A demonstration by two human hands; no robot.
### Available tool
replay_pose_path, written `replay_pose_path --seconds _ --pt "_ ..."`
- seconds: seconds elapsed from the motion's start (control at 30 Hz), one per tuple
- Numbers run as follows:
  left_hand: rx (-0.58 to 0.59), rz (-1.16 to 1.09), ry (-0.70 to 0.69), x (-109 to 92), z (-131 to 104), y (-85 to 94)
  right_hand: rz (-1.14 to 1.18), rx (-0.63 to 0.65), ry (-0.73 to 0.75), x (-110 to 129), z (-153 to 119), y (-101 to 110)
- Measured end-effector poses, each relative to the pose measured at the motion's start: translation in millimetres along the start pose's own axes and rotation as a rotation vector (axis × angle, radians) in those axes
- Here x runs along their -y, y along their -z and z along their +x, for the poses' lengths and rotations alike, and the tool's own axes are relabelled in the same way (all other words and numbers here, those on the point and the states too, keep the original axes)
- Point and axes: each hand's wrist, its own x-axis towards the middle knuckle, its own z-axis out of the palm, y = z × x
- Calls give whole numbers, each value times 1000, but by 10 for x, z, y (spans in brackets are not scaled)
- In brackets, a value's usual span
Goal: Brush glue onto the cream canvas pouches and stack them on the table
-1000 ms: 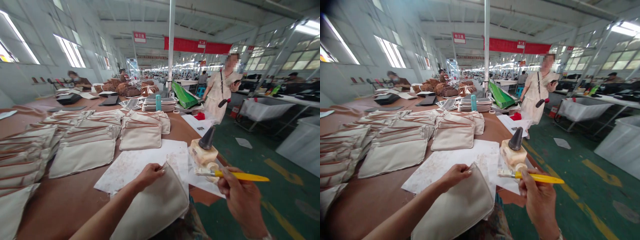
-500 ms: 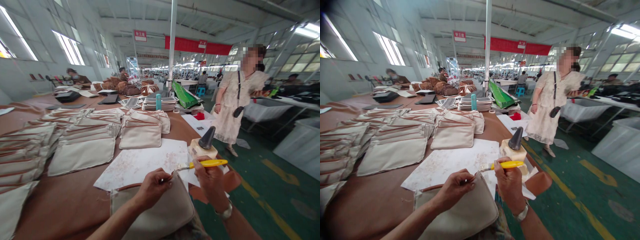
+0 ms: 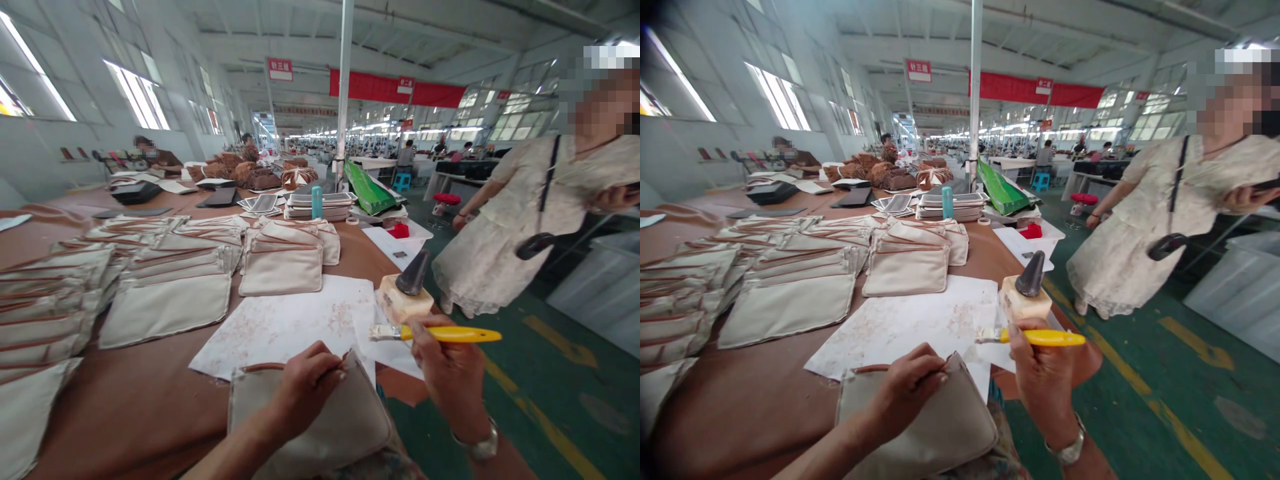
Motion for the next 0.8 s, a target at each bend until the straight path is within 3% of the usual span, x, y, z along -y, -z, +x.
replay_pose_path --seconds 0.07,0.17,0.27,0.43,0.57,0.67,0.8 --pt "-51 155 -199 -89 -23 28 166 2 -106 57 26 83" --pt "-36 426 -494 -270 2 141 432 0 -226 238 51 164" --pt "20 592 -645 -419 59 280 536 25 -271 430 39 186" --pt "113 684 -712 -485 126 389 503 195 -223 483 -101 164" --pt "121 679 -732 -486 140 414 379 358 -273 432 -144 286" --pt "92 638 -750 -509 150 435 332 317 -284 456 -80 358" --pt "77 629 -771 -539 171 459 417 202 -287 479 -45 239"
